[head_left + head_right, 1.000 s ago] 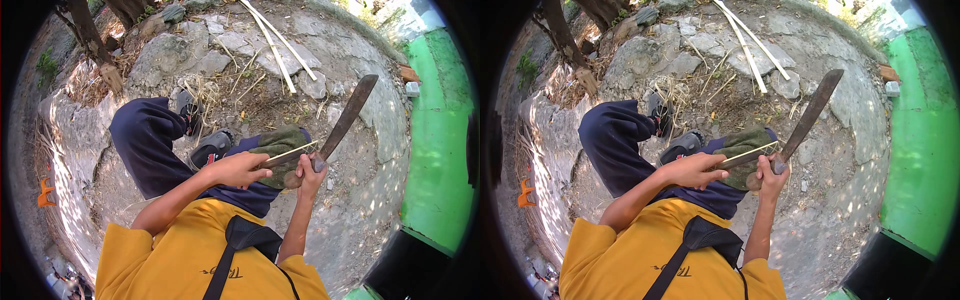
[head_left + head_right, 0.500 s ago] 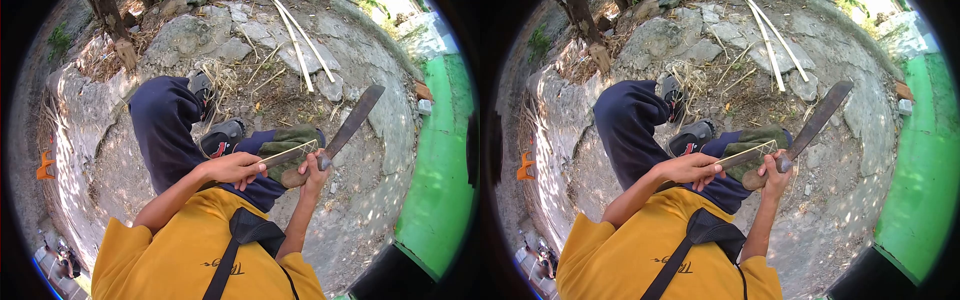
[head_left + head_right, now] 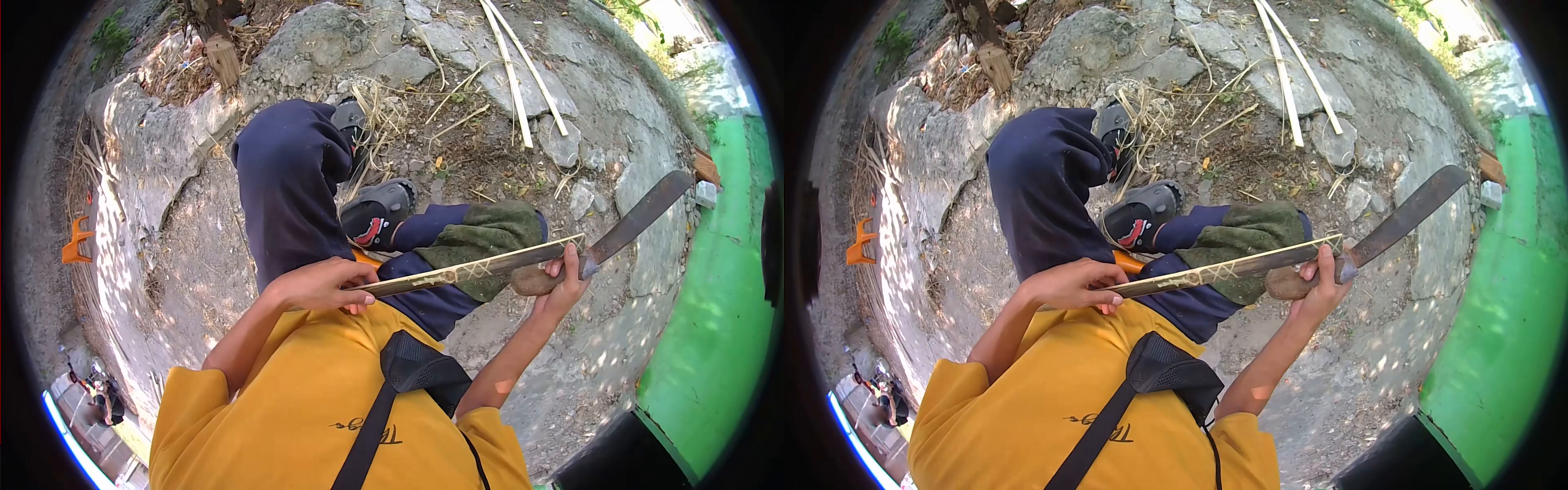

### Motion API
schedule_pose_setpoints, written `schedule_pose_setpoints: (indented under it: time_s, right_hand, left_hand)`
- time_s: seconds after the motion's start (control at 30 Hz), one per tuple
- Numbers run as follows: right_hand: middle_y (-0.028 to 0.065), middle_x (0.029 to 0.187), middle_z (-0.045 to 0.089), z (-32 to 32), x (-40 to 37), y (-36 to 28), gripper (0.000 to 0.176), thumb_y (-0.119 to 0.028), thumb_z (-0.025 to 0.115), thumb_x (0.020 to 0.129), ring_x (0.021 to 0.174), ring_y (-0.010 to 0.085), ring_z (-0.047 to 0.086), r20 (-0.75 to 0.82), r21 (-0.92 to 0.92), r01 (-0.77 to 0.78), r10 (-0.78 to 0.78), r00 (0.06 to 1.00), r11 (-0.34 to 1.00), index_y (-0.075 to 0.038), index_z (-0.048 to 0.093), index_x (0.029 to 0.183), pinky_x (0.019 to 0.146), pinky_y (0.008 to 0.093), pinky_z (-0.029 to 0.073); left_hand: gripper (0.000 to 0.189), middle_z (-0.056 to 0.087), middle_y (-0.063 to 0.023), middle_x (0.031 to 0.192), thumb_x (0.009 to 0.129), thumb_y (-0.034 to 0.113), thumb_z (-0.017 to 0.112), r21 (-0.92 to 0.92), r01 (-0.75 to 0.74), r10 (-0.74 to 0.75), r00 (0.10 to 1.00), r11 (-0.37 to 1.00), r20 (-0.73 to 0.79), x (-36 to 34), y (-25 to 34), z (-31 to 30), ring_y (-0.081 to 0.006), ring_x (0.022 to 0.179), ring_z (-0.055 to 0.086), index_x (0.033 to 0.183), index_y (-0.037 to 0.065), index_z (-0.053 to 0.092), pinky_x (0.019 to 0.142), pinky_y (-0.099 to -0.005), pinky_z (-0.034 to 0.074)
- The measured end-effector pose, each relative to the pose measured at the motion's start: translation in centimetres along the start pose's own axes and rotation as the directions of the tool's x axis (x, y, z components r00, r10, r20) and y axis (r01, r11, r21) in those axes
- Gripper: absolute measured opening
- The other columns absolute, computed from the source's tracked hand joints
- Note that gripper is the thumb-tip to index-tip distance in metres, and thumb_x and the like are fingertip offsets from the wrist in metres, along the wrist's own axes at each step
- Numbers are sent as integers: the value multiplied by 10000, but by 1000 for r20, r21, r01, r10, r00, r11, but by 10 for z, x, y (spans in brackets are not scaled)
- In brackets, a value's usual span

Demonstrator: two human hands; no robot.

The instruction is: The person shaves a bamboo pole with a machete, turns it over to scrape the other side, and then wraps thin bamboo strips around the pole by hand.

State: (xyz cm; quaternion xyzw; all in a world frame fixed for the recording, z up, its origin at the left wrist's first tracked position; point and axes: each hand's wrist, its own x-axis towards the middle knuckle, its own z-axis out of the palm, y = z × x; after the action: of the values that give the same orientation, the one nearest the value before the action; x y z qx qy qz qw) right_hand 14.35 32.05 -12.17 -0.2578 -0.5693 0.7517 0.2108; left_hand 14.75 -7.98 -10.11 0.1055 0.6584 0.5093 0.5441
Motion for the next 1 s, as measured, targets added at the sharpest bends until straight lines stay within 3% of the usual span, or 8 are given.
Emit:
schedule_pose_setpoints:
  time_s: [0.23,0.3,0.4,0.63,0.83,0.9,0.97,1.0]
  right_hand:
    - [12,810,572,-17,7,-16,378,-69,741,989,628,86,513,-48,66,43,-40,998,997,-24,530,1300,574,270,437]
    - [12,795,566,-23,6,-17,393,-74,737,990,610,85,499,-4,38,79,-79,997,996,-21,523,1315,567,274,422]
    - [26,737,537,-26,4,-18,502,-109,733,982,544,98,503,0,27,64,-64,998,998,9,464,1389,529,280,437]
    - [93,716,620,-11,2,-27,335,-254,657,1045,502,114,503,-11,-100,26,-27,1000,995,3,562,1237,509,269,416]
    - [110,750,651,0,-21,-13,286,-285,634,1069,521,104,527,95,-249,126,-105,990,960,-20,560,1145,506,251,423]
    - [104,749,649,10,-38,-6,276,-251,666,1056,530,100,527,261,-261,154,-84,962,953,-14,540,1120,519,239,424]
    - [75,727,650,22,-58,-5,308,-251,764,993,574,100,579,275,-266,102,-26,961,959,-22,574,1067,551,249,458]
    - [75,726,662,27,-65,-3,341,-274,813,945,585,136,621,400,-448,265,-74,914,854,-26,599,1040,561,275,483]
  left_hand:
    - [241,709,-52,764,1062,239,660,143,-98,127,969,985,-211,-24,36,-8,-150,684,687,1025,2,686,653,-334,516]
    - [258,697,-96,743,1057,262,664,100,-69,92,962,993,-256,-33,54,-12,-236,656,673,1021,8,690,628,-381,483]
    - [239,684,-190,787,1034,251,678,341,-97,233,893,935,-385,-45,73,-17,-399,716,646,1012,14,702,644,-436,485]
    - [210,698,-178,808,1033,218,667,501,-46,326,809,864,-489,-66,105,-22,-369,705,675,1022,10,695,653,-445,512]
    - [177,668,-128,797,1071,139,590,204,-98,190,845,974,-500,-39,112,-24,-234,652,690,1199,17,592,640,-394,538]
    - [169,647,-112,798,1083,121,568,1,-127,116,898,992,-424,-28,116,-21,-204,629,661,1217,18,564,632,-384,528]
    - [185,641,-100,804,1088,117,563,73,-147,164,898,986,-408,-14,109,-14,-191,648,649,1234,5,567,640,-385,518]
    - [188,650,-111,817,1088,115,565,87,-230,244,853,969,-462,-5,100,-8,-205,672,658,1235,-2,576,650,-383,518]
